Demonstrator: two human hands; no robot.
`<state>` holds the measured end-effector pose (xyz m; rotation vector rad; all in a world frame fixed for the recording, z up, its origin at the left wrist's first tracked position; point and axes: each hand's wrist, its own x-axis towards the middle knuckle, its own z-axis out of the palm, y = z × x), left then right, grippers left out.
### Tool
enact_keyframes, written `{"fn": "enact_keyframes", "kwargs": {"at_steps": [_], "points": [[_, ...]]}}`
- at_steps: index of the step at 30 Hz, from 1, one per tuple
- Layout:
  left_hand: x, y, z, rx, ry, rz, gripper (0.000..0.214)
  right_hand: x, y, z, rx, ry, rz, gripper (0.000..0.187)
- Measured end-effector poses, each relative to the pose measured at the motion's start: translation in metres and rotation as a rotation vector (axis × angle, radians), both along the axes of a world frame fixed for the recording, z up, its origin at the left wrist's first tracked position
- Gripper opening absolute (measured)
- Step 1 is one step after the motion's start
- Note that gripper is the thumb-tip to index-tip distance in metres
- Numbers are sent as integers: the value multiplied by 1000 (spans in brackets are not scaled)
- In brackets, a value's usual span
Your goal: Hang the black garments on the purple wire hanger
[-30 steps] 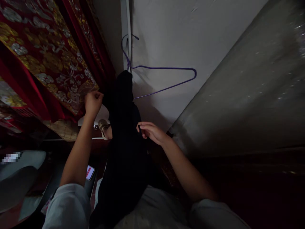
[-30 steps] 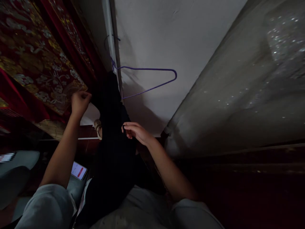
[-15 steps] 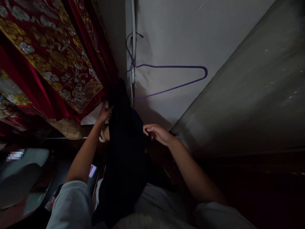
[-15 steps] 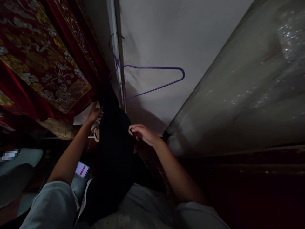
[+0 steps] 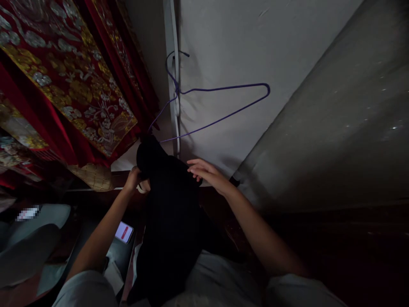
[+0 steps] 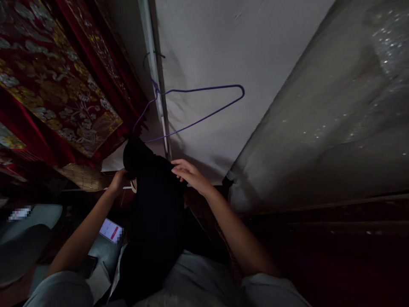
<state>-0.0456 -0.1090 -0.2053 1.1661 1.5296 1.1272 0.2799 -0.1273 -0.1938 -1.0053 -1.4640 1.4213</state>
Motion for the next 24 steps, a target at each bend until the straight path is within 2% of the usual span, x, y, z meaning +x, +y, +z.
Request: {"fn": "enact_keyframes", "kwargs": {"at_steps": [2, 5, 7, 9, 12, 14, 17, 20, 24], "points": [[-3, -21, 6, 58, 50, -44, 31, -5, 1, -2, 40, -26, 21, 55], [7, -54, 27, 128, 147, -190, 24, -17, 3, -4, 71, -67, 61, 69], [23, -75, 45, 215, 288, -368, 19, -25, 3, -5, 98, -80, 86, 82], [44, -95, 63, 376, 493, -600, 15, -32, 2, -6, 143, -88, 113, 93], [77, -117, 81, 570, 613, -823, 9, -35, -3, -2, 147, -101, 189, 91], [94, -127, 85, 605, 596, -874, 8, -32, -7, 1, 104, -140, 267, 78], [108, -131, 83, 552, 591, -888, 9, -24, -11, 4, 59, -285, 382, 58], [110, -127, 77, 456, 593, -866, 10, -17, -13, 3, 65, -319, 311, 61], [107, -112, 74, 414, 451, -778, 10, -12, -17, 10, -16, -139, 293, 50]]}}
